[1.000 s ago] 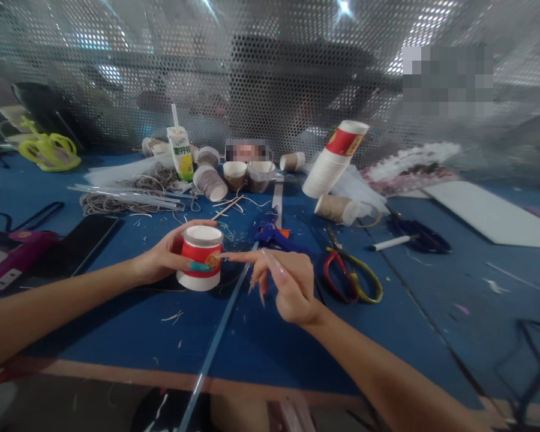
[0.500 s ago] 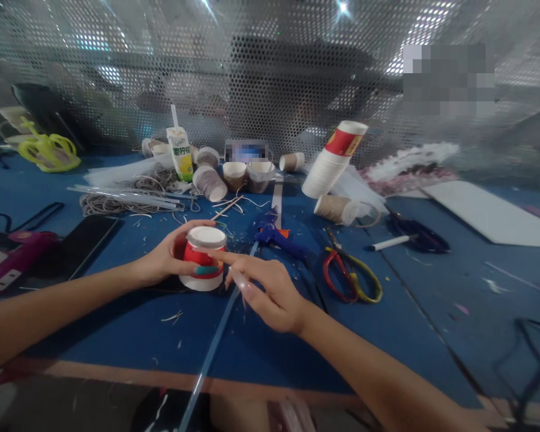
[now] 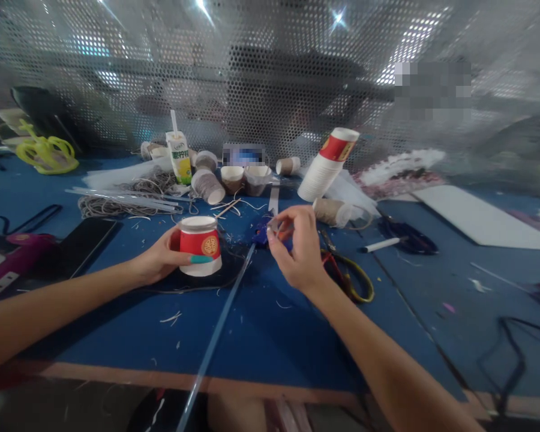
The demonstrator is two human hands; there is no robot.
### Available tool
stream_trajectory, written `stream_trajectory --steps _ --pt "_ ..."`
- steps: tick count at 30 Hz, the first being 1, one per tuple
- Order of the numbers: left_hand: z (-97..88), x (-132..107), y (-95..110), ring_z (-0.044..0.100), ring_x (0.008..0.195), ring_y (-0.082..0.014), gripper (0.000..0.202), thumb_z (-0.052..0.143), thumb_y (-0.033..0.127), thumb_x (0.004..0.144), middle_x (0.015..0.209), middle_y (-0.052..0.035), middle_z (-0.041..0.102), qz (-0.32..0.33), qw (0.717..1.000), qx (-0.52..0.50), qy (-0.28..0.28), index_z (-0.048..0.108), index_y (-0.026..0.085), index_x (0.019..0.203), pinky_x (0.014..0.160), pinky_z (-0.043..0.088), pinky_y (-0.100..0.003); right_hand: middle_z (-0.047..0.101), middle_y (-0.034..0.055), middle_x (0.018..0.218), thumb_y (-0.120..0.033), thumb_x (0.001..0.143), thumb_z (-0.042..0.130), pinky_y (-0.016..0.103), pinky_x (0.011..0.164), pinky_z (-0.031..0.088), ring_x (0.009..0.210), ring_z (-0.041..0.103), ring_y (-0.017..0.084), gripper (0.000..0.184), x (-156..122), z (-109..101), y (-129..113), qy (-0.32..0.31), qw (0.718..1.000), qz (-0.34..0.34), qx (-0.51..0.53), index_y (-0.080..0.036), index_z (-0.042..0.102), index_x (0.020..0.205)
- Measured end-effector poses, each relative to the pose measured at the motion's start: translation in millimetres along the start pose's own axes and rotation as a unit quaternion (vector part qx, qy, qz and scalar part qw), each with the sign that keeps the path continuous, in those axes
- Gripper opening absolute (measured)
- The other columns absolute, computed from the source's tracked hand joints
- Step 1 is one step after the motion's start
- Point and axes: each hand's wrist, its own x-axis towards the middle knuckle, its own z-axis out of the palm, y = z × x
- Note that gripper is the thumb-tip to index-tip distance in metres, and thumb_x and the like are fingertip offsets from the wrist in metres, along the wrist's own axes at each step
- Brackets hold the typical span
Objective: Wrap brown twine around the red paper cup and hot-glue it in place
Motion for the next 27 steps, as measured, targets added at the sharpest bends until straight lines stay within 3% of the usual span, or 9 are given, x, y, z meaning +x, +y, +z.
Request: stream_trajectory --steps 3,8,10,14,19,24,27 --pt "0.3 0.4 -0.2 0.062 0.095 -0.0201 0.069 0.083 0.005 0.042 0.100 -0.0005 0.068 0.011 1.000 -0.021 0.011 0.059 0.022 0.104 0.092 0.046 -0.037 0.044 0.0141 0.114 -0.027 0.073 0.053 0.050 0.093 0.045 0.111 0.046 0.032 0.035 14.1 -6.3 16.8 -0.096 0.988 -0.007 -0.117 -0.020 0.042 0.106" --pt "-3.8 2.3 -2.4 0.064 0.093 -0.0220 0.067 0.080 0.006 0.044 0.097 -0.0008 0.070 -0.004 0.998 -0.067 0.012 0.062 0.022 0.106 0.091 0.046 -0.038 0.048 0.0147 0.106 -0.032 0.061 0.059 0.053 0.086 0.046 0.103 0.049 0.035 0.053 13.3 -6.5 21.1 -0.274 0.929 0.078 -0.236 -0.017 0.041 0.108" --pt "-7.1 3.3 -2.2 0.065 0.091 -0.0247 0.056 0.078 0.013 0.048 0.094 -0.0036 0.071 -0.031 0.995 -0.097 -0.004 0.064 0.019 0.102 0.094 0.045 -0.043 0.050 0.0125 0.101 -0.031 0.055 0.062 0.052 0.084 0.046 0.099 0.050 0.035 0.053 10.9 -2.5 19.9 -0.263 0.926 0.113 -0.247 -0.019 0.044 0.103" --pt "-11.3 3.4 -0.1 0.065 0.095 -0.0278 0.049 0.076 0.022 0.055 0.097 -0.0084 0.071 -0.067 0.987 -0.139 -0.033 0.063 0.016 0.101 0.097 0.044 -0.049 0.052 0.0112 0.090 -0.026 0.052 0.061 0.051 0.080 0.046 0.091 0.050 0.033 0.041 9.2 7.7 24.5 -0.181 0.939 0.167 -0.241 -0.019 0.044 0.088" --pt "-6.7 1.9 2.6 0.066 0.087 -0.0228 0.056 0.083 0.017 0.046 0.091 -0.0052 0.071 -0.062 0.992 -0.108 0.009 0.061 0.017 0.099 0.092 0.049 -0.043 0.054 0.0084 0.081 -0.028 0.055 0.063 0.051 0.081 0.044 0.085 0.051 0.031 0.030 14.4 6.0 34.3 -0.101 0.956 0.195 -0.195 -0.022 0.044 0.077" --pt "-2.6 1.9 3.2 0.066 0.091 -0.0228 0.067 0.080 0.005 0.046 0.094 -0.0027 0.069 -0.047 0.995 -0.069 0.047 0.057 0.019 0.107 0.095 0.048 -0.045 0.060 0.0055 0.072 -0.031 0.061 0.063 0.045 0.076 0.046 0.076 0.057 0.027 0.018 23.0 -9.4 36.6 -0.053 0.970 0.228 -0.070 -0.022 0.053 0.073" --pt "-5.0 2.8 2.0 0.066 0.091 -0.0223 0.064 0.078 0.003 0.048 0.093 -0.0027 0.069 -0.043 0.997 -0.059 0.038 0.057 0.019 0.106 0.093 0.049 -0.044 0.065 0.0049 0.073 -0.038 0.069 0.058 0.039 0.070 0.052 0.072 0.063 0.024 0.018 25.1 -10.3 32.0 -0.042 0.966 0.253 0.043 -0.021 0.058 0.076"
